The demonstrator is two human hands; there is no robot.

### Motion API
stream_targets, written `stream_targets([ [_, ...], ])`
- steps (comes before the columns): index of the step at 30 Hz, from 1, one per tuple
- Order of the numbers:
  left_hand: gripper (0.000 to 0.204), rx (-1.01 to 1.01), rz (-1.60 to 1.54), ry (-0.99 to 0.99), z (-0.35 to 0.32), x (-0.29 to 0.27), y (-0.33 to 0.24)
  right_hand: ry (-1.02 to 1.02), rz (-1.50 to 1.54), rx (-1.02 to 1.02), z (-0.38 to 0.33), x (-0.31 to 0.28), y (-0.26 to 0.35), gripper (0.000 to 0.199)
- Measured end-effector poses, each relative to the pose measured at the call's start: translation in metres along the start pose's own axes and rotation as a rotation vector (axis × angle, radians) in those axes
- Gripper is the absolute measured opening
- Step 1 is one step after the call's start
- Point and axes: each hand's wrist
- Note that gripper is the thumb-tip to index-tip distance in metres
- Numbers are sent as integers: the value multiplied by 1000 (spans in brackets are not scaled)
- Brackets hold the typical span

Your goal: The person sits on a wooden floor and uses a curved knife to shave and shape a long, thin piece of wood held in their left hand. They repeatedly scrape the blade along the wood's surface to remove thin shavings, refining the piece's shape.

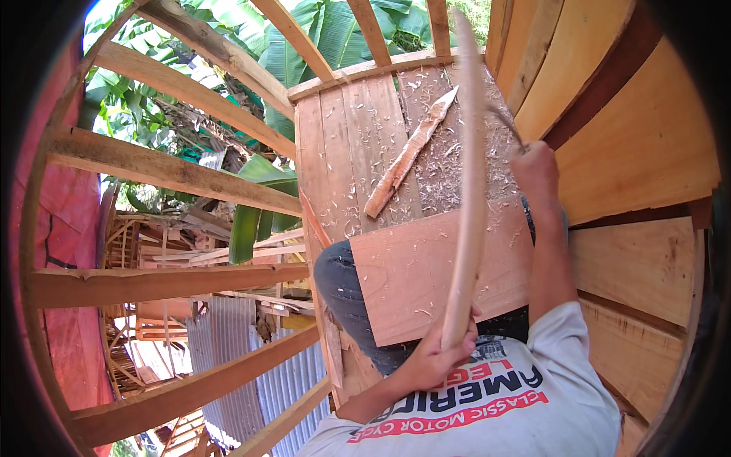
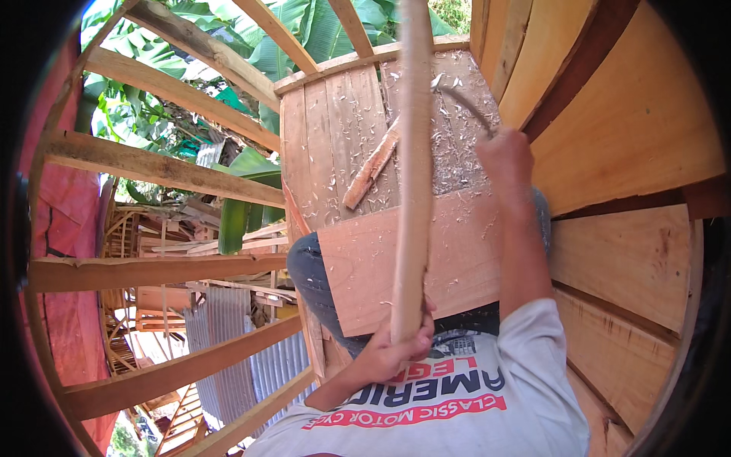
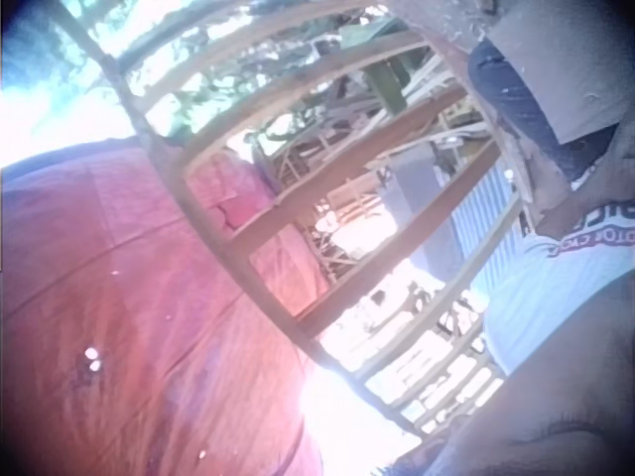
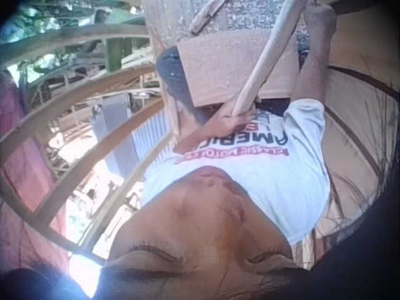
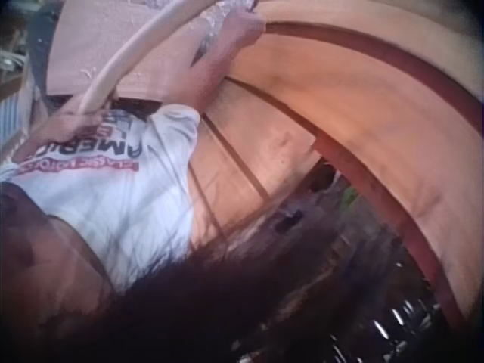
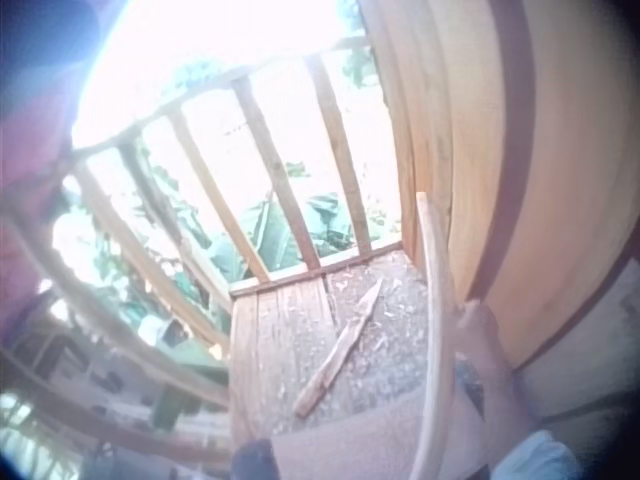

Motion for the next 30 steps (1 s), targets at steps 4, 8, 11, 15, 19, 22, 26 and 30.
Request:
stream_targets([
  [4, 46, -137, 70, 114, -7, 6, -4, 172, 301, 45, 26, -15, -55, 30],
  [8, 51, -131, -204, 52, 9, -14, -14, 91, 97, 5, -21, -28, -33, 32],
  [11, 52, -82, -161, 58, 16, -11, -23, 183, 277, 52, -37, -13, -49, 32],
  [15, 52, -94, -204, 86, 18, -2, -34, 197, 483, 86, -59, -13, -54, 32],
  [19, 47, -56, -241, 58, 19, -7, -28, 199, 404, -123, -75, -34, -21, 31],
  [22, 41, -12, -212, 93, 21, -9, -24, 154, 286, -370, -82, -44, 3, 27],
  [26, 41, -5, -86, 51, 20, -3, -25, 76, 123, -503, -80, -49, 19, 17],
  [30, 42, 8, -21, 11, 19, -1, -21, -29, -13, -514, -60, -48, 16, 10],
])
Point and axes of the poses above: each hand's wrist, its own z-axis towards the middle knuckle, its own x-axis out of the palm, y = z × x, and after that the axes turned 2 degrees about y, right-handed
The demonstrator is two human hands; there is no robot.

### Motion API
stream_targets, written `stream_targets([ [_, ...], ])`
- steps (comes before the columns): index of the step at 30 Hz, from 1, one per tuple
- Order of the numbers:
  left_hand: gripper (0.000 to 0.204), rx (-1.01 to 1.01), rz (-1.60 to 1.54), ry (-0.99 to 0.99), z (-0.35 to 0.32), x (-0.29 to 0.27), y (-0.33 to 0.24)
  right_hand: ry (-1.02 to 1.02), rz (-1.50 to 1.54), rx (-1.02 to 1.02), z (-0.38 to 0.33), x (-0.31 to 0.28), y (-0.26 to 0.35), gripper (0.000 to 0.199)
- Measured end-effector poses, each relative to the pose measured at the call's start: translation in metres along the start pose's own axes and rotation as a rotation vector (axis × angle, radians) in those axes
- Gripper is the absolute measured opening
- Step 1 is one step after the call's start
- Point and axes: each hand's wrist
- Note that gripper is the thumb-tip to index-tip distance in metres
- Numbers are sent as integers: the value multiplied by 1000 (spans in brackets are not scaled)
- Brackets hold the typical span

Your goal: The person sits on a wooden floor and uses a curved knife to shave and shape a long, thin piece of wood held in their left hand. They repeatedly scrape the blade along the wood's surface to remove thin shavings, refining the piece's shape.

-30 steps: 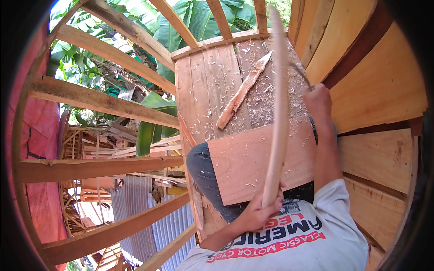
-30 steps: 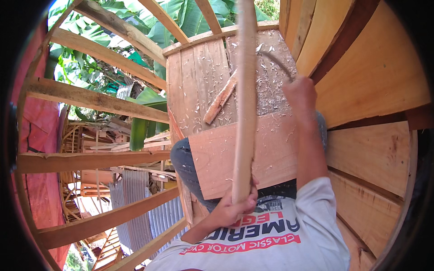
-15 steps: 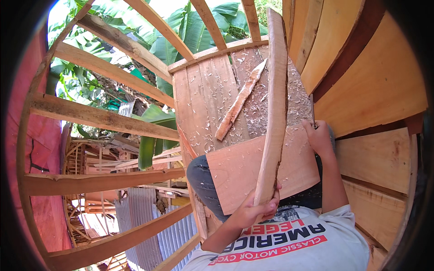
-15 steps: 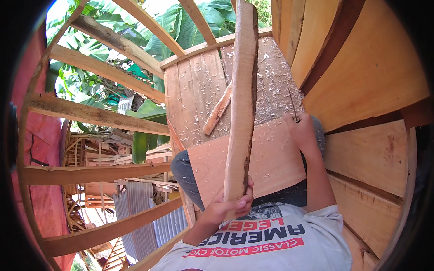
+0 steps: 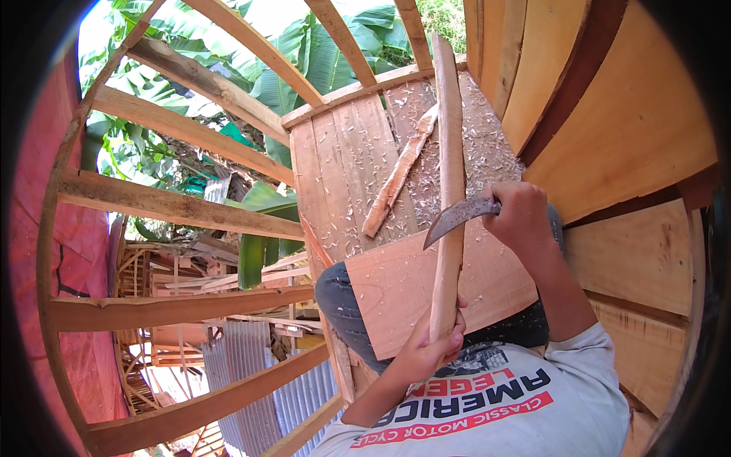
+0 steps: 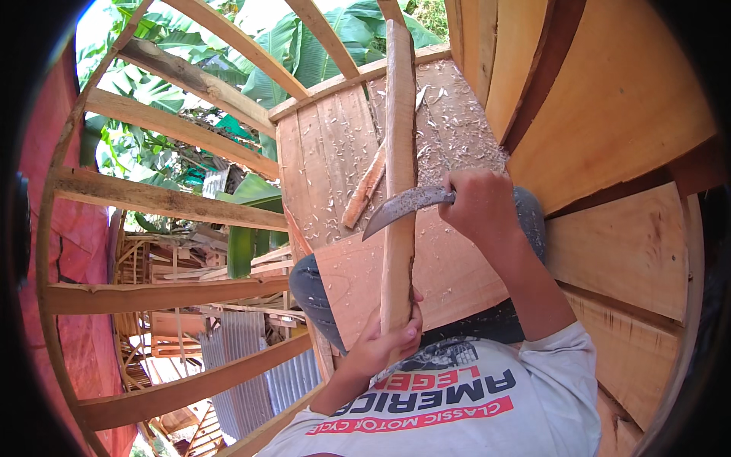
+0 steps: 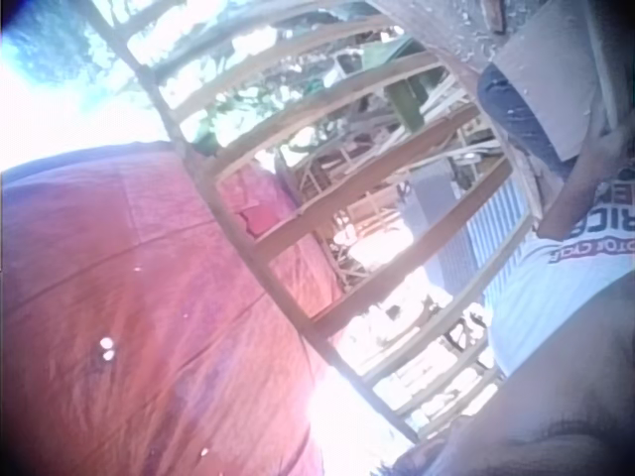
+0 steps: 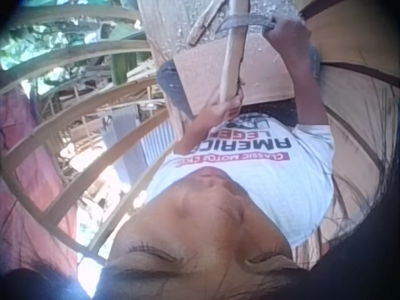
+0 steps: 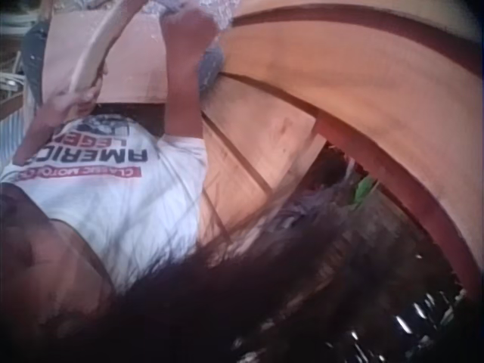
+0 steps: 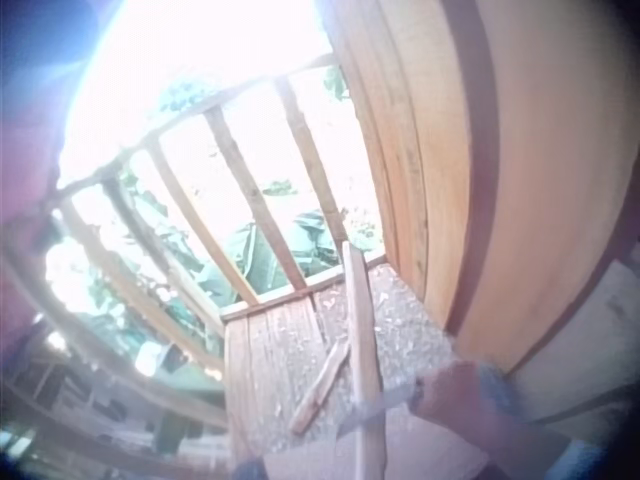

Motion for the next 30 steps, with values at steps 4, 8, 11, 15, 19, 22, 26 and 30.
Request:
stream_targets([
  [4, 47, -69, -23, -42, 2, 1, 2, -11, -52, 81, 13, 9, -17, 8],
  [8, 46, -69, 24, -6, -3, -3, 14, -66, -30, 486, 37, 32, -56, 22],
  [11, 48, -51, 294, 51, -19, 1, 16, -100, 69, 584, 52, -3, -81, 32],
  [15, 51, -164, -48, 95, -10, 2, 9, 59, 272, 513, 2, 9, -69, 36],
  [19, 53, -181, -178, 153, 4, 1, 0, -40, 476, 524, -31, 30, -61, 38],
  [22, 53, -152, -195, 184, 8, 7, -6, 178, 990, 765, -47, 28, -46, 35],
  [26, 51, -77, -313, 157, 13, 8, -16, 202, 1244, 812, -49, 22, -14, 34],
  [30, 51, 76, -296, 86, 23, 6, -13, 211, 1403, 800, -49, 20, 12, 36],
])
Point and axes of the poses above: each hand's wrist, its own z-axis towards the middle knuckle, its own x-axis out of the palm, y = z × x, and after that the axes turned 2 degrees about y, right-handed
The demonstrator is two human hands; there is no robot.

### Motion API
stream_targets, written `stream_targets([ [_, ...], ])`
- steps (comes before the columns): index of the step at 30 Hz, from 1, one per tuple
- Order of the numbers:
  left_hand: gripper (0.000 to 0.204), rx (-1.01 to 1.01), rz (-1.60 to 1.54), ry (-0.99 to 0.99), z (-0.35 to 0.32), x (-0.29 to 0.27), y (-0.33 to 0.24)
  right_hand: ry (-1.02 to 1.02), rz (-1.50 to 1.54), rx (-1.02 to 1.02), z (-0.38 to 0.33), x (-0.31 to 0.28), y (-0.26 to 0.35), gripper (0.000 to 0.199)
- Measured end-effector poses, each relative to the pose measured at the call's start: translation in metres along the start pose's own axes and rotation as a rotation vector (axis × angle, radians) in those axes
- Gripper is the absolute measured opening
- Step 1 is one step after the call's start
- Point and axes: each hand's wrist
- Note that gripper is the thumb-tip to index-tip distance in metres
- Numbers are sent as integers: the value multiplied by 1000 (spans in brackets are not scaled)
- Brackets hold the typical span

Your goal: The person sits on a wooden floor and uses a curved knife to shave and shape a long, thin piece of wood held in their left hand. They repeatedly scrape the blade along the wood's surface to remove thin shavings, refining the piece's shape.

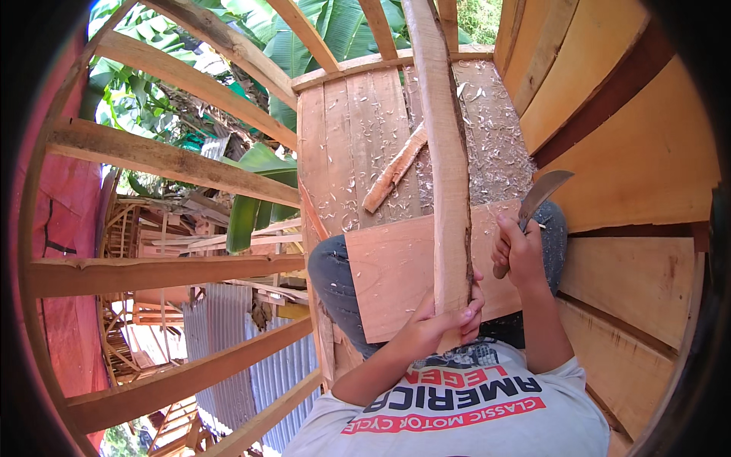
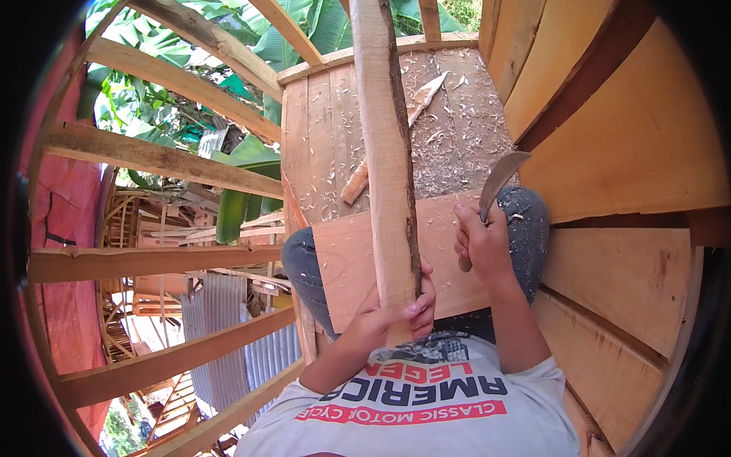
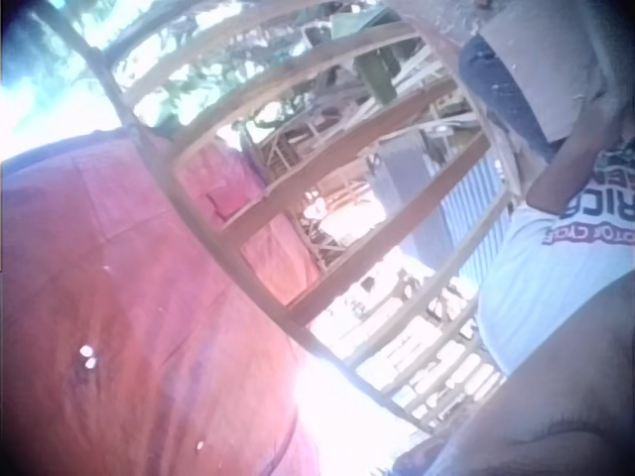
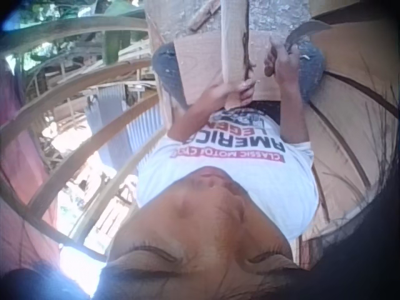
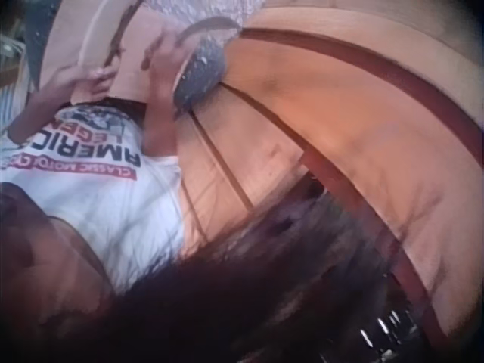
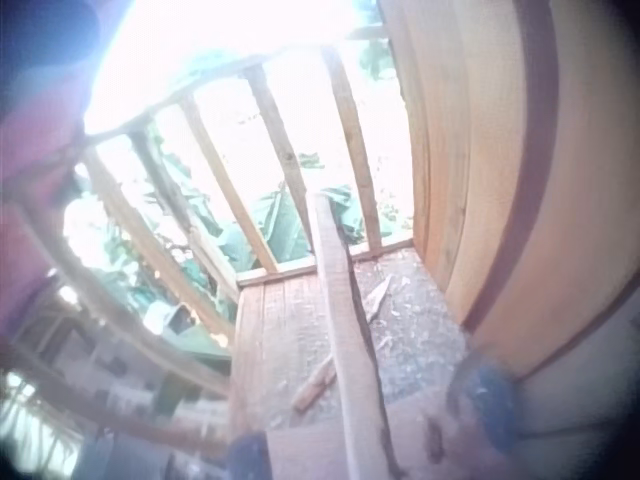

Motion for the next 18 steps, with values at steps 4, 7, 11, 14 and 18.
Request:
stream_targets([
  [4, 51, 130, 121, -44, 8, -1, -1, 58, 94, 80, -12, 13, -8, 38],
  [7, 53, 278, 281, -58, 18, -9, 4, 61, 110, 74, -27, 22, -12, 40],
  [11, 60, 440, 370, -72, 36, -5, 13, -72, 486, 125, -25, 2, -37, 42],
  [14, 65, 531, 444, -135, 45, -3, 17, -72, 545, 66, -24, -5, -32, 44],
  [18, 69, 638, 541, -219, 64, -12, 31, 94, 468, -93, -35, -25, -29, 48],
])
Point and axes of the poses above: each hand's wrist, its own z-axis towards the middle knuckle, its own x-axis out of the palm, y = z × x, and after that the axes turned 2 degrees about y, right-handed
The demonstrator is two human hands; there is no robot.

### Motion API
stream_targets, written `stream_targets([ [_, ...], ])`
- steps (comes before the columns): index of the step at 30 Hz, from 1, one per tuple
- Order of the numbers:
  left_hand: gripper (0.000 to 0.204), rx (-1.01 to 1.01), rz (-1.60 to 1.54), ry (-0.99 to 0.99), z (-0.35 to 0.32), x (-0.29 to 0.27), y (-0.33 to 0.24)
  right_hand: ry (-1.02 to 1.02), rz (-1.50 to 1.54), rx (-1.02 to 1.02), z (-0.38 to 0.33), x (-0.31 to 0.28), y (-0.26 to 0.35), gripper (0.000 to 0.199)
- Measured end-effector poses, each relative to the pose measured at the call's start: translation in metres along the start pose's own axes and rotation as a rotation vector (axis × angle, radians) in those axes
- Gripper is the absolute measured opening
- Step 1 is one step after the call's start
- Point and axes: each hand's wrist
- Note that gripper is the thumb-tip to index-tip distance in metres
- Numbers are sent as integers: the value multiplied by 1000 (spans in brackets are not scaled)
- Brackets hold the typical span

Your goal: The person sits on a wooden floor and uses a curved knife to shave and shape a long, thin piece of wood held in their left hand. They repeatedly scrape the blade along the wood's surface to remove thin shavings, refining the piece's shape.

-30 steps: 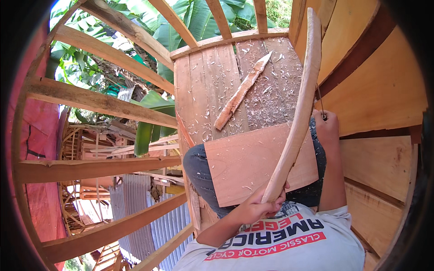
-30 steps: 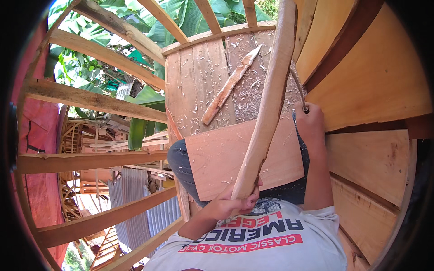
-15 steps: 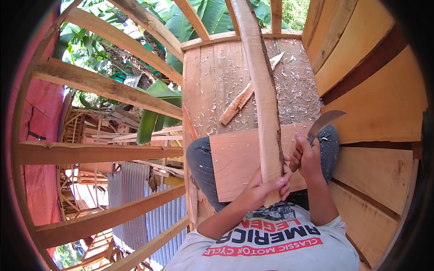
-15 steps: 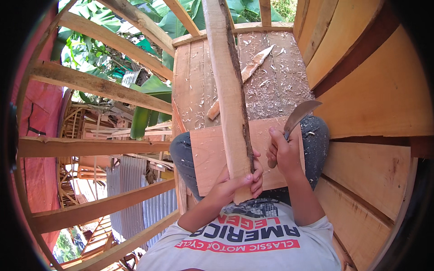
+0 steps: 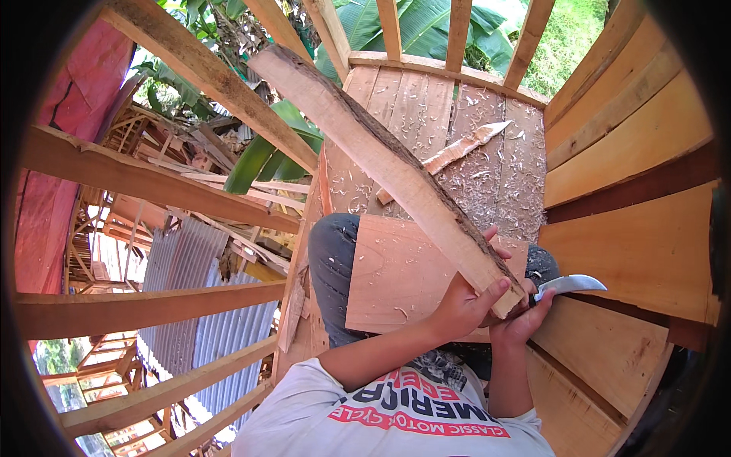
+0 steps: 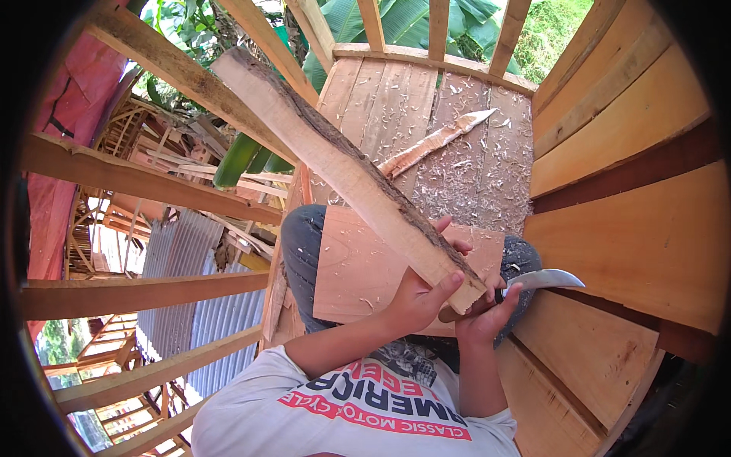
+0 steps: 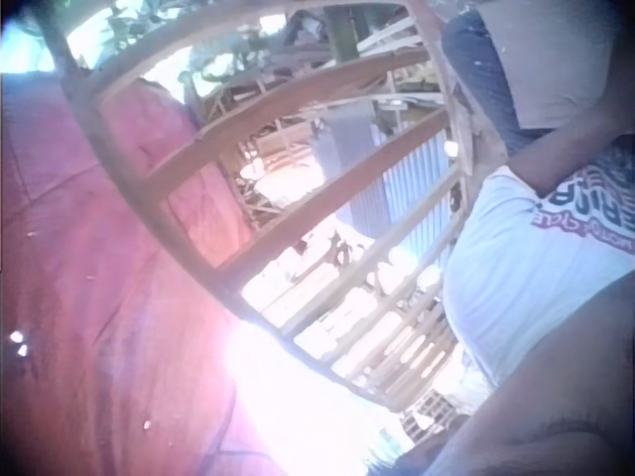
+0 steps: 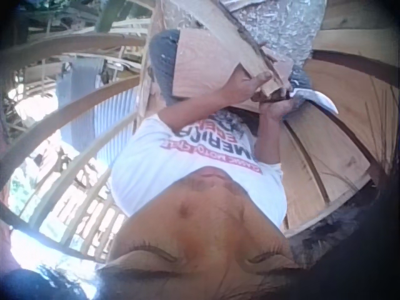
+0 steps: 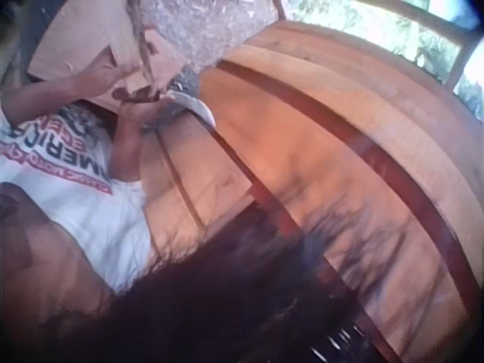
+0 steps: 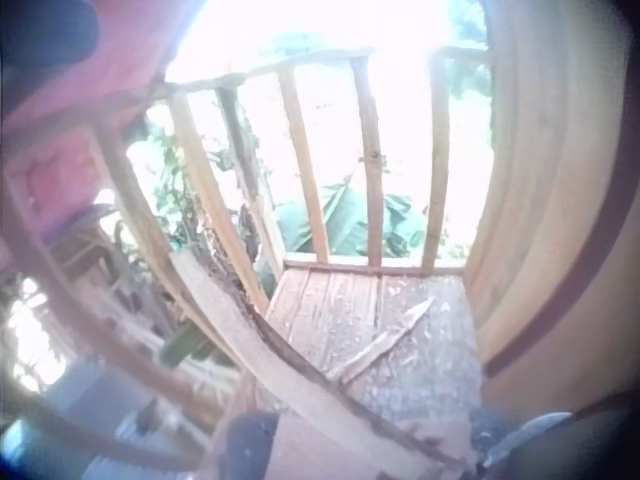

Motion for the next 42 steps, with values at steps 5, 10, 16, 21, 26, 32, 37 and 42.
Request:
stream_targets([
  [5, 72, 131, 28, -48, 2, 11, 18, -129, -154, -124, -5, 12, 4, 42],
  [10, 73, 94, -154, -31, 1, 27, 20, -131, -213, -57, -2, 4, 12, 27],
  [16, 70, 20, 18, -14, -4, 26, 17, -33, -219, -41, 4, 10, 24, 19],
  [21, 58, -295, 564, 447, -31, 2, -8, 8, -176, -85, 11, 12, 42, 16],
  [26, 62, -307, 593, 960, -68, -16, -89, -105, -283, -51, 6, 17, 49, 34],
  [32, 79, -120, 1588, 164, -56, -67, -93, -189, -307, -43, 29, 10, 47, 36],
  [37, 57, -183, 1619, 255, -52, -106, -84, -131, -341, -65, 44, 17, 58, 36],
  [42, 42, -444, 1330, 205, -41, -98, -89, -225, -457, -131, 63, 18, 70, 27],
])
Point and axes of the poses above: each hand's wrist, its own z-axis towards the middle knuckle, its own x-axis out of the palm, y = z × x, and after that the axes turned 2 degrees about y, right-handed
